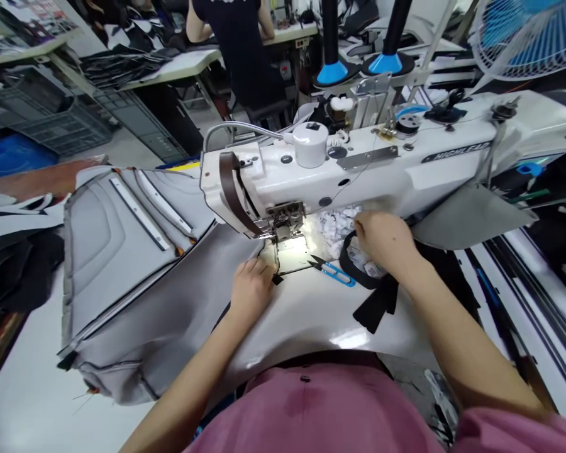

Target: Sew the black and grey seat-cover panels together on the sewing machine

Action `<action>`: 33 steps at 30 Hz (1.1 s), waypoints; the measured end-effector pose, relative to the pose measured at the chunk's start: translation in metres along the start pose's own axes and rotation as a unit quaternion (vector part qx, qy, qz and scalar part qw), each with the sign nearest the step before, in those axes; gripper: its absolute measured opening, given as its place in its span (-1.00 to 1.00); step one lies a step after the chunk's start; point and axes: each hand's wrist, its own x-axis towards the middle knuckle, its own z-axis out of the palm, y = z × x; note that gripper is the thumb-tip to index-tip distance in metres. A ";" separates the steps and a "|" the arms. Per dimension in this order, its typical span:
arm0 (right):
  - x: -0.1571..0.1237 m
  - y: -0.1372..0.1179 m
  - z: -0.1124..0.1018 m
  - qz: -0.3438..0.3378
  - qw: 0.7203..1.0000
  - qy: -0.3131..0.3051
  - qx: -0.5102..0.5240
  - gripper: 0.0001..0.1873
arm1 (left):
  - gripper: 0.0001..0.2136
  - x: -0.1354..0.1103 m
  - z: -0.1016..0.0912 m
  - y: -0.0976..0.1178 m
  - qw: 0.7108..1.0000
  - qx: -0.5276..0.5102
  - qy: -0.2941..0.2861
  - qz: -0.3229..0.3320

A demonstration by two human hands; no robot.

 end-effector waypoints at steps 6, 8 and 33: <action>0.041 -0.018 0.026 0.025 0.996 -0.070 -0.048 -0.78 | -0.81 0.000 0.002 -0.002 1.000 0.000 0.024 0.007; 0.043 -0.021 0.031 0.032 0.997 -0.061 -0.031 -0.80 | -0.82 -0.001 0.003 -0.002 1.000 -0.001 0.028 0.009; -0.011 -0.047 0.033 0.053 0.969 0.124 0.206 -0.81 | -0.81 -0.003 0.006 -0.002 0.997 -0.011 0.074 0.007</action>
